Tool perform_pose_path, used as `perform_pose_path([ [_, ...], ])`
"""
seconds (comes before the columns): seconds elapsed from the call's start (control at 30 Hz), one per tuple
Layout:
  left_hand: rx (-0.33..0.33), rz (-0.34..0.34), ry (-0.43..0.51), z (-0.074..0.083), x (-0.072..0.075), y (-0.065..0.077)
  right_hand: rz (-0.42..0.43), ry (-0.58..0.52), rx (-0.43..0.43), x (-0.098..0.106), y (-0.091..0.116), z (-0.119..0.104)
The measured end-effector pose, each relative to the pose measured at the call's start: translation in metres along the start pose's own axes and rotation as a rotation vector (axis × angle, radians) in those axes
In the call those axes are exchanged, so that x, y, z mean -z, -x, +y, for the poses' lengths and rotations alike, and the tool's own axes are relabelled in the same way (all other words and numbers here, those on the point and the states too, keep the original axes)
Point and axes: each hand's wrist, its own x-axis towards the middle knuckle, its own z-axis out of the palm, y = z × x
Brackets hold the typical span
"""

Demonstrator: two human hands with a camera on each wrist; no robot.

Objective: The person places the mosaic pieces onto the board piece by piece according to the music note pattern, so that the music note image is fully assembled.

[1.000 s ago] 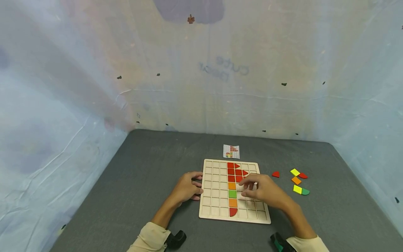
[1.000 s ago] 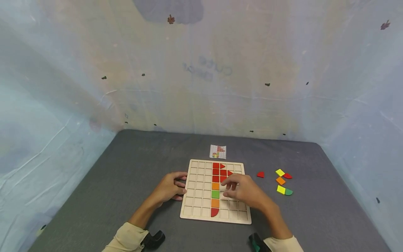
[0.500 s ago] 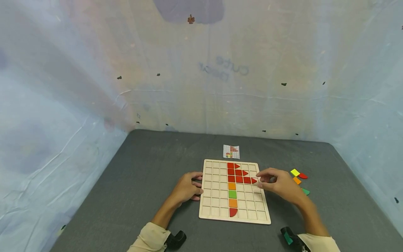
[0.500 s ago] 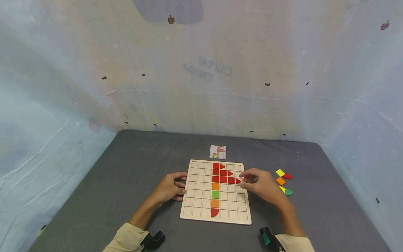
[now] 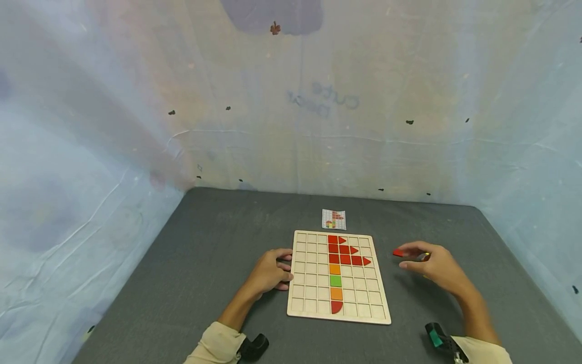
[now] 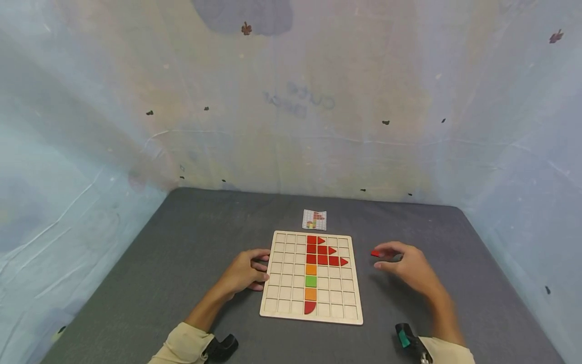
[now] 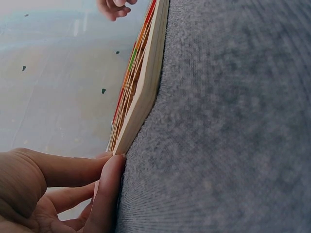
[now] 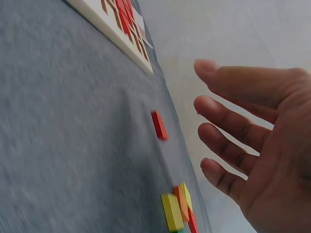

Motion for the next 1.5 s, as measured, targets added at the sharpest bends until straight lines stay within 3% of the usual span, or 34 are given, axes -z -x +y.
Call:
perform_pose_path([
  [0.27, -0.002, 0.0, -0.003, 0.0, 0.0, 0.0, -0.008, 0.069, -0.032, 0.011, 0.006, 0.017],
  [0.67, -0.005, 0.001, -0.001, 0.001, 0.0, 0.0, -0.016, 0.081, -0.087, 0.024, 0.014, 0.041],
  [1.0, -0.005, 0.004, -0.006, 0.001, 0.0, 0.001, -0.04, 0.088, -0.122, 0.029, 0.017, 0.051],
  [1.3, -0.04, 0.002, -0.021, 0.001, 0.0, 0.002, -0.115, 0.118, -0.173, 0.032, 0.015, 0.057],
  [1.5, -0.036, 0.002, -0.022, 0.002, 0.0, 0.002, -0.131, 0.124, -0.16, 0.034, 0.015, 0.061],
])
